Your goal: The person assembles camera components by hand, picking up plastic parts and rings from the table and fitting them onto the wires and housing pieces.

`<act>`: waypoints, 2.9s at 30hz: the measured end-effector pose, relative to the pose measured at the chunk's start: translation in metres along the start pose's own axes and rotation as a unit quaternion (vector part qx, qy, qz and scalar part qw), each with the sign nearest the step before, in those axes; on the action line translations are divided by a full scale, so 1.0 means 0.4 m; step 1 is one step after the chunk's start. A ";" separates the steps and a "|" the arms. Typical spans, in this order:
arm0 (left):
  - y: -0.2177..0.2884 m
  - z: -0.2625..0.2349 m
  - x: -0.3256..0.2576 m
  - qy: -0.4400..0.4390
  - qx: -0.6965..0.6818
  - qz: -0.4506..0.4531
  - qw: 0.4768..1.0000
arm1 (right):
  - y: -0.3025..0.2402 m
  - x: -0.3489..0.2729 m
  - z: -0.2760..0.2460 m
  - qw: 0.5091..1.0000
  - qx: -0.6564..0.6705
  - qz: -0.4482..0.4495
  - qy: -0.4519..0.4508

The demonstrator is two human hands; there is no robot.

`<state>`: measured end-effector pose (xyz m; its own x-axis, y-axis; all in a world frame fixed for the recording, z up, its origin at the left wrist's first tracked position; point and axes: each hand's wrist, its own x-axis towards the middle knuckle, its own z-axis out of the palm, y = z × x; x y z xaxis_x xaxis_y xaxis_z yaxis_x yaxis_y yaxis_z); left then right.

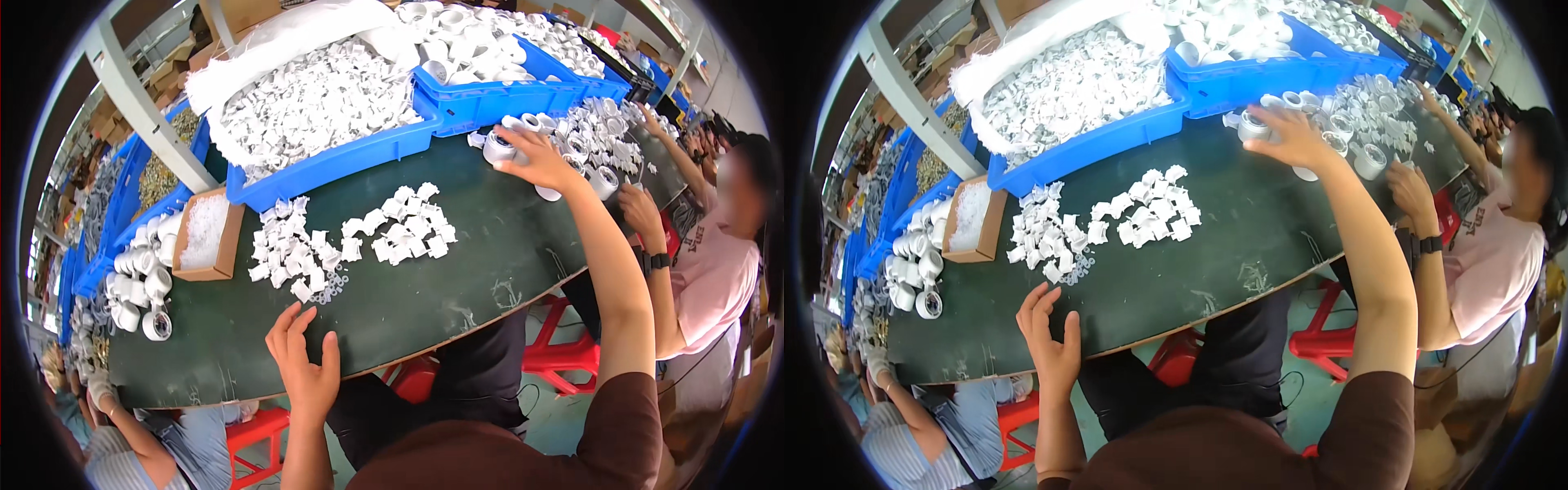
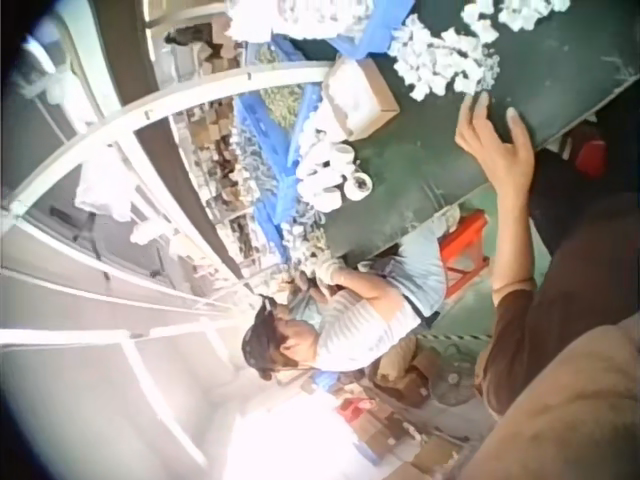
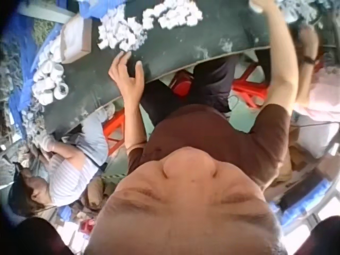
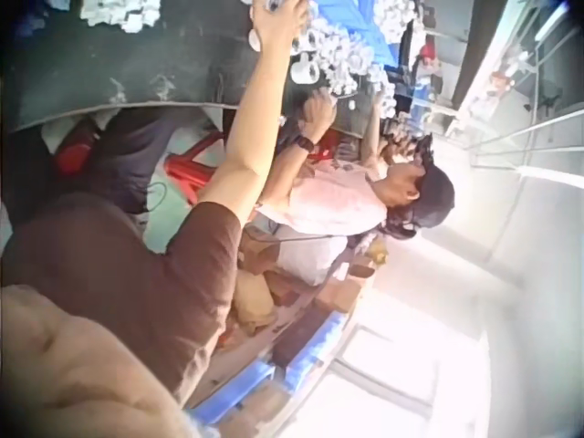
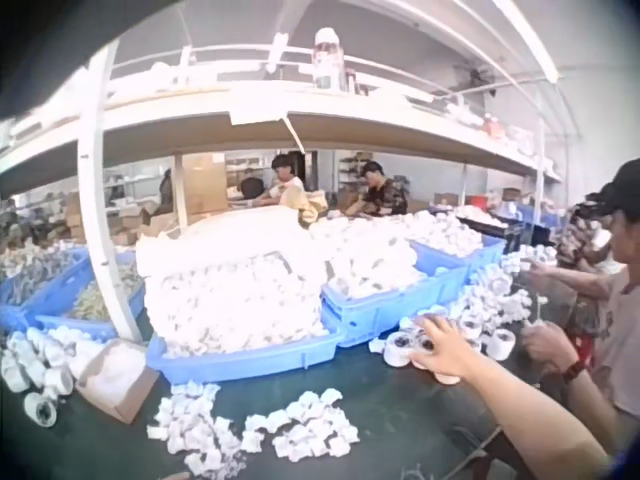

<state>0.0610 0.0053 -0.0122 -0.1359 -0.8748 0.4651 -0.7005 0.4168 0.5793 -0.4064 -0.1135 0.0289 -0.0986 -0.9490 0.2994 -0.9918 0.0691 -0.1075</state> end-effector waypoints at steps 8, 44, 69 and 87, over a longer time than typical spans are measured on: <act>0.008 0.001 -0.005 -0.007 0.027 -0.013 1.000 | -0.014 -0.013 -0.007 0.984 0.160 -0.045 -0.061; 0.056 -0.005 -0.030 -0.114 -0.275 -0.030 0.954 | -0.558 -0.375 -0.001 0.843 0.337 -0.418 0.002; 0.078 0.046 -0.014 0.049 -0.142 0.009 0.989 | -0.687 -0.441 0.023 0.751 0.657 -0.034 -0.058; 0.049 0.032 -0.030 0.047 -0.215 -0.001 0.976 | -0.500 -0.222 0.018 0.947 0.170 -0.264 0.064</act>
<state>0.0401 0.0209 -0.0150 -0.0560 -0.8579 0.5108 -0.3402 0.4974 0.7981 -0.1986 -0.0453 0.0168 0.3740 -0.7768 0.5067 -0.8236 -0.5294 -0.2036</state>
